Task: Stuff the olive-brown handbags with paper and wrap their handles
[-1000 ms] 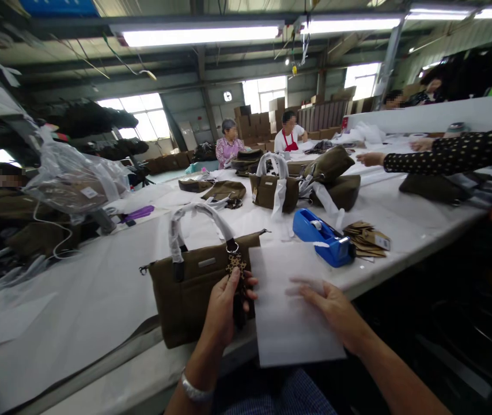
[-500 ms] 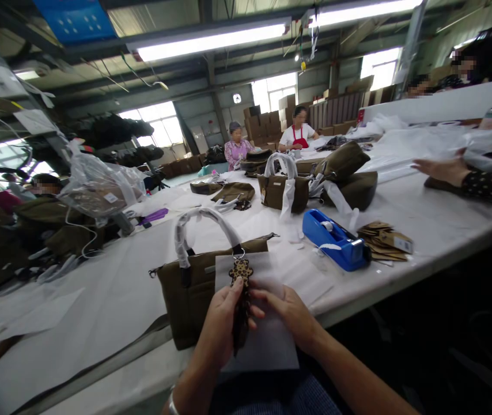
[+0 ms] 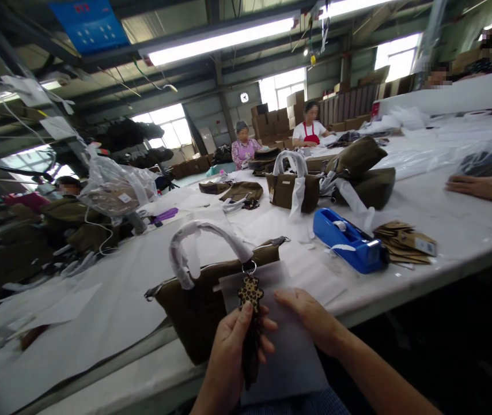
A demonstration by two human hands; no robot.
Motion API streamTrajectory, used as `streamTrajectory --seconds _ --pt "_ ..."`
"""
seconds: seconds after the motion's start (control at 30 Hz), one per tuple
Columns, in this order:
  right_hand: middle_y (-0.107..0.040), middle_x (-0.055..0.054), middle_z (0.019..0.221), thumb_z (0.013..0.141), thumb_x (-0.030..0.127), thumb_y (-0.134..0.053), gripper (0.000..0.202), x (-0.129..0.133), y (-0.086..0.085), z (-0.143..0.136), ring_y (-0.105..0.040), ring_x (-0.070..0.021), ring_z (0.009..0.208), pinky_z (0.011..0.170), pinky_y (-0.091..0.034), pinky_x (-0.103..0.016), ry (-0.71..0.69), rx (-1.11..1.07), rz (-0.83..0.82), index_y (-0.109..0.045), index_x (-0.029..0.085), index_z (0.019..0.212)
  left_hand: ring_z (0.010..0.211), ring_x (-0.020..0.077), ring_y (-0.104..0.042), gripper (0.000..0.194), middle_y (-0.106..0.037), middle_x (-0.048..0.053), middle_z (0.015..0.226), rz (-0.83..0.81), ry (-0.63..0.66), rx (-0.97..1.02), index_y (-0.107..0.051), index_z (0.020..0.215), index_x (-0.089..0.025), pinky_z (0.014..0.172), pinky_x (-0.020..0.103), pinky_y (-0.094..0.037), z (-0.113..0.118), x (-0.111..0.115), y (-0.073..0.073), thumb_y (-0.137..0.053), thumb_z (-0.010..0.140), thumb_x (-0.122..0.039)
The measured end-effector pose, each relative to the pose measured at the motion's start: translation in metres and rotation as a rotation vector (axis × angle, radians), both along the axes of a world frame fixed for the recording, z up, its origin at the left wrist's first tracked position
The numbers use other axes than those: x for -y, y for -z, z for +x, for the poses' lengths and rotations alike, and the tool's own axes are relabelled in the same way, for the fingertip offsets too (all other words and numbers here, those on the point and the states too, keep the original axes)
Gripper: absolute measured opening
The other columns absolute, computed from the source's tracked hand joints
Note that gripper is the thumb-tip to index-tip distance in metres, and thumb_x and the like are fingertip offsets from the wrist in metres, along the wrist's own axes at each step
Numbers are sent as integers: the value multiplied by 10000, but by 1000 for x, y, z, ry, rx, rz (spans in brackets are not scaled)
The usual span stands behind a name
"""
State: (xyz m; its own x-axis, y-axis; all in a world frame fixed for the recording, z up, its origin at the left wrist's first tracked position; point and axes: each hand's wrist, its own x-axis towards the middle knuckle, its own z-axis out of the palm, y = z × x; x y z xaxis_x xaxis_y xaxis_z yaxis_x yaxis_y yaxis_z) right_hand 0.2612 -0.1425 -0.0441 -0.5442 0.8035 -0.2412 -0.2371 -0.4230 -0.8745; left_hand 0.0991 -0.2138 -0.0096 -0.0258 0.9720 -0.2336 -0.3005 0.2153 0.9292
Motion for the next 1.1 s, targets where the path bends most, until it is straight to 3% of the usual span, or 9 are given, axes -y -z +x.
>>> streamTrajectory --seconds 0.1,0.2,0.47,0.57,0.67,0.77,0.83,0.97,1.1 --pt "-609 -5 631 864 579 -692 441 1 -6 -5 -607 -161 524 519 -468 -263 -126 -83 -15 -627 143 856 522 102 -637 645 -762 123 831 -9 -12 -35 -686 958 -72 456 171 -467 4 1 9 -643 840 -705" --pt "-554 16 586 886 677 -610 522 3 -9 -12 -593 -169 476 491 -480 -286 -146 -146 -14 -584 156 847 531 112 -634 666 -762 129 835 -30 -50 -62 -682 930 -73 472 191 -475 5 0 18 -664 804 -727" --pt "-539 35 572 820 581 -750 460 0 -21 -21 -482 -97 454 429 -408 -225 38 148 221 -645 134 798 664 193 -682 641 -760 130 847 31 -52 -154 -720 929 -81 624 276 -529 9 -3 30 -570 886 -703" --pt "-675 -19 697 808 556 -767 444 -2 -23 -21 -605 -147 580 516 -491 -242 88 175 190 -714 125 896 753 235 -688 679 -739 115 788 125 -57 -381 -740 850 -100 705 303 -536 1 8 33 -479 919 -723" --pt "-769 -72 933 824 505 -774 457 -5 -26 -18 -726 -239 878 777 -586 -308 45 98 104 -739 139 1095 951 265 -696 582 -752 109 942 194 -291 -606 -749 972 -146 853 323 -540 -19 27 36 -493 943 -668" --pt "-777 -90 1061 840 467 -779 472 -9 -28 -14 -727 -277 1028 887 -585 -345 -28 53 70 -731 159 1194 1113 284 -676 561 -734 120 1157 164 -578 -588 -702 1153 -182 999 374 -520 -35 37 36 -615 878 -662" --pt "-780 -89 1072 846 464 -778 473 -11 -30 -12 -733 -279 1023 882 -590 -351 -51 66 73 -732 173 1216 1152 296 -674 609 -727 137 1216 137 -513 -425 -679 1222 -176 1020 397 -524 -35 35 32 -660 850 -659" --pt "-783 -82 1081 849 476 -777 458 -13 -35 -7 -735 -264 1014 918 -581 -348 -87 132 138 -751 181 1198 1175 334 -677 660 -727 163 1246 76 -184 -50 -667 1297 -135 1026 438 -533 -19 17 15 -637 882 -648" --pt "-778 -72 1106 862 499 -752 463 -14 -39 -7 -724 -269 1044 903 -585 -356 -113 137 196 -748 198 1213 1181 384 -671 681 -747 177 1201 3 -101 -27 -701 1256 -101 989 463 -552 -5 -2 5 -687 845 -644"
